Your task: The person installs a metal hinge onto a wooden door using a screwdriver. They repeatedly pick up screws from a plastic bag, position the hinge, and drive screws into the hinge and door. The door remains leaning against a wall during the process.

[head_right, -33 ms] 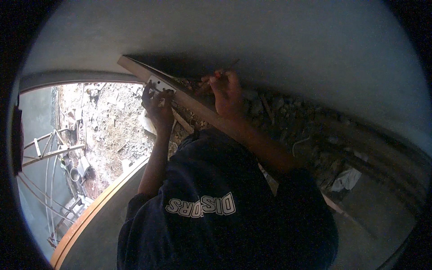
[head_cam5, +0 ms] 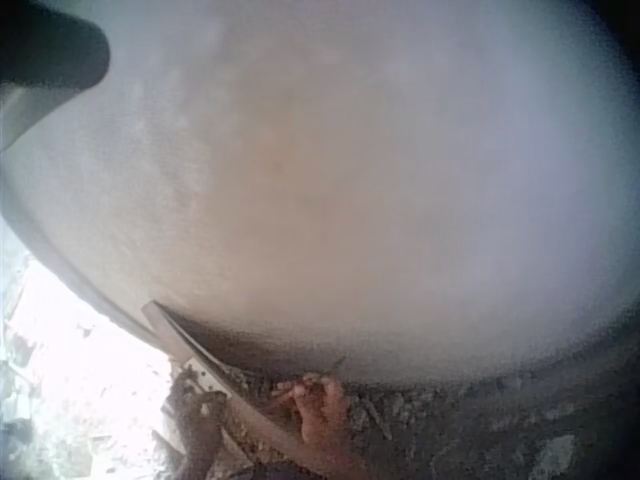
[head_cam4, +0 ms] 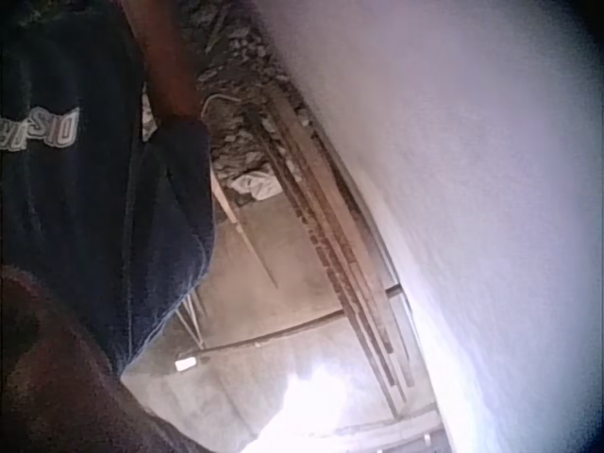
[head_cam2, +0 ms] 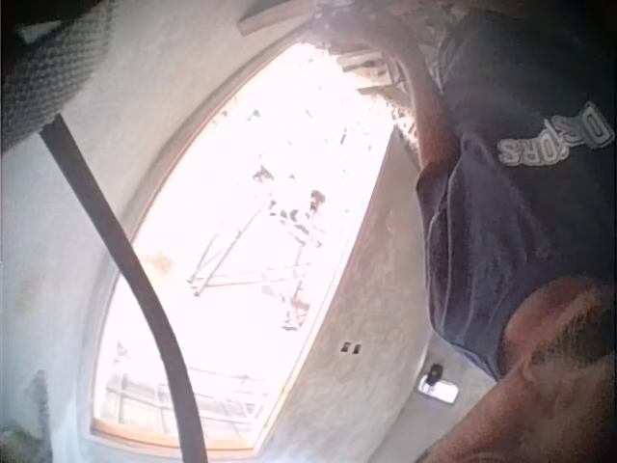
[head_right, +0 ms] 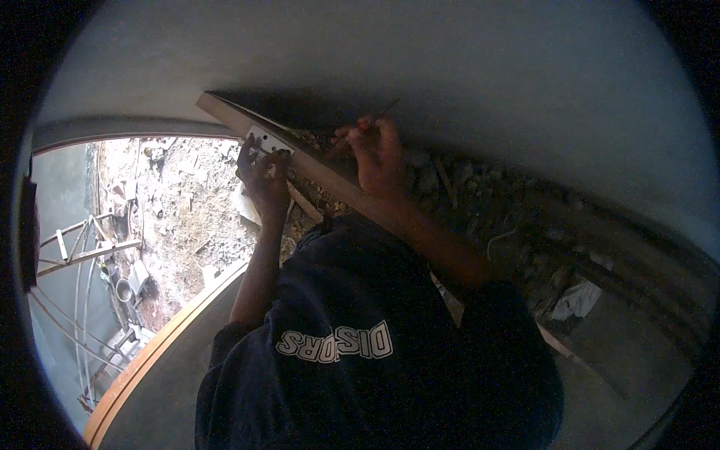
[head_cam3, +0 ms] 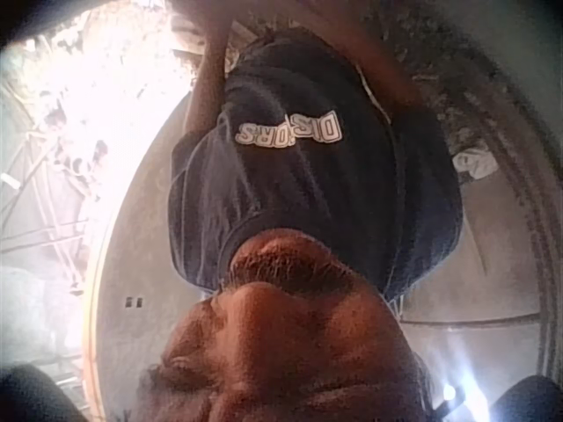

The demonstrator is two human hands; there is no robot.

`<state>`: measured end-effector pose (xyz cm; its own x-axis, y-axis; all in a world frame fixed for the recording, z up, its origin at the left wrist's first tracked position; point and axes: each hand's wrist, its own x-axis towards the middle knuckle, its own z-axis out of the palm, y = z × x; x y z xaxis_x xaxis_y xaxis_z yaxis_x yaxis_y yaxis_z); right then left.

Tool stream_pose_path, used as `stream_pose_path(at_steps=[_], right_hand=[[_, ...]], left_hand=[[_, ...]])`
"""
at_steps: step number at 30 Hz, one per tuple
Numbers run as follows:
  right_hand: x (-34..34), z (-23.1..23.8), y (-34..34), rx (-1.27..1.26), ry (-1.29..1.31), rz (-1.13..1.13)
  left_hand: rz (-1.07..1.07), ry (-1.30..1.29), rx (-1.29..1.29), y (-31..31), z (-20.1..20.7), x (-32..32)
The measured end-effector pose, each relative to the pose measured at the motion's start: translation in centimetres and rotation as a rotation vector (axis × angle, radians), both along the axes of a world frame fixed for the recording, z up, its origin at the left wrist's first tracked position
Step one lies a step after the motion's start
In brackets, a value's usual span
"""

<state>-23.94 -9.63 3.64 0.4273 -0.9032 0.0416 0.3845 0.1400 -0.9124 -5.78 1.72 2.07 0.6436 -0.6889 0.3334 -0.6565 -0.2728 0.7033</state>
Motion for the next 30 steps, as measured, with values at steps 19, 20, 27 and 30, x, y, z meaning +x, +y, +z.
stream_pose_path(at_steps=[19, 20, 27, 30], right_hand=[[6.0, 4.2, -0.4, -0.547, 0.087, 0.279], [6.1, 3.7, -0.5, -0.549, 0.189, 0.306], [6.4, 3.9, -0.2, -0.570, 0.172, 0.250], [6.3, 5.1, -0.5, -0.568, 0.371, 0.323]], left_hand=[[-0.011, -0.134, -0.050, -0.3, -0.8, 0.2], [-0.012, -0.136, -0.057, -0.3, -0.8, 0.3], [-0.033, -0.148, -0.079, -0.1, -1.1, 0.4], [-0.034, -0.120, -0.046, -0.1, -0.6, 0.3]])
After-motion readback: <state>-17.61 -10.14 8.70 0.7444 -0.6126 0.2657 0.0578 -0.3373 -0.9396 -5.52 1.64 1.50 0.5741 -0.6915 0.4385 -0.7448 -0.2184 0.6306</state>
